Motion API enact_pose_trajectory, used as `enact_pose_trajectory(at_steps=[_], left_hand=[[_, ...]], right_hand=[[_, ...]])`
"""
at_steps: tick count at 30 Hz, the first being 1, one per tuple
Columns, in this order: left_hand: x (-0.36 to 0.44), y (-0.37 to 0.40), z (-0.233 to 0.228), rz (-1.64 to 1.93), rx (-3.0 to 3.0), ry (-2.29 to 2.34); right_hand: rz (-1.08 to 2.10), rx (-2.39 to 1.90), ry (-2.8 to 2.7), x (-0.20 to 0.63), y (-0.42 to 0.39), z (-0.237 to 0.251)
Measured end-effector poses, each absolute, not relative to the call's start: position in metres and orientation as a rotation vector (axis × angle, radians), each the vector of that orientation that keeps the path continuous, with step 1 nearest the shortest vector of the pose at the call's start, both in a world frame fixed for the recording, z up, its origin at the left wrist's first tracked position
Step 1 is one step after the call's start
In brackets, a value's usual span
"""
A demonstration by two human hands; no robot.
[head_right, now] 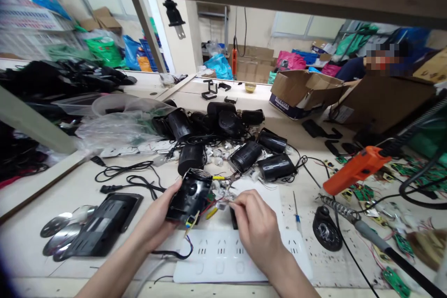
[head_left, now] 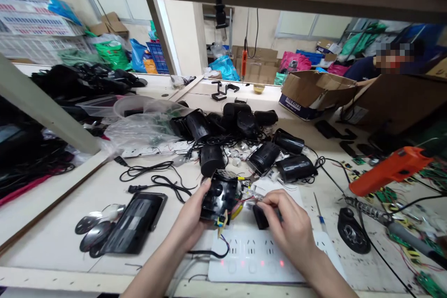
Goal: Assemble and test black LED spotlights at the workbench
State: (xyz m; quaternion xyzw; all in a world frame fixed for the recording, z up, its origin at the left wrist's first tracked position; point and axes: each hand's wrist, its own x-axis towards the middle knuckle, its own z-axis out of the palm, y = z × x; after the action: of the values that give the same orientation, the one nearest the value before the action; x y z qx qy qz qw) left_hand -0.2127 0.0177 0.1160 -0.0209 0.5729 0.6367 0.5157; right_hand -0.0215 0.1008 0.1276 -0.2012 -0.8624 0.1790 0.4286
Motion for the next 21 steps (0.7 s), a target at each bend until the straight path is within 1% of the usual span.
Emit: enact_pose_trajectory(at_steps=[4,6,9,12,17,21], left_hand=[[-0.224,0.013,0.123,1.556,0.267,1.499],[-0.224,0.014,0.129,1.468,0.451,1.534],[-0.218,0.022,0.134,1.291,0.586,1.551],[-0.213,0.031,0.133,1.235,0.655,1.621],[-0.224,0.036,0.128,1.138,0.876,1.959],[-0.237,0.031,0.132,0.927,1.122,2.226]], right_hand=[[0.273,-0.518,-2.143,0.007,0.11,0.123],[0.224,-0.539,-2.162,0.021,0.113,0.116],[0.244,-0.566,-2.213,0.033,0.114,0.105],[0.275,-0.587,-2.253,0.035,0.114,0.095],[0.355,-0.634,-2.345,0.032,0.115,0.086],[0.388,-0.635,-2.368,0.035,0.115,0.085]])
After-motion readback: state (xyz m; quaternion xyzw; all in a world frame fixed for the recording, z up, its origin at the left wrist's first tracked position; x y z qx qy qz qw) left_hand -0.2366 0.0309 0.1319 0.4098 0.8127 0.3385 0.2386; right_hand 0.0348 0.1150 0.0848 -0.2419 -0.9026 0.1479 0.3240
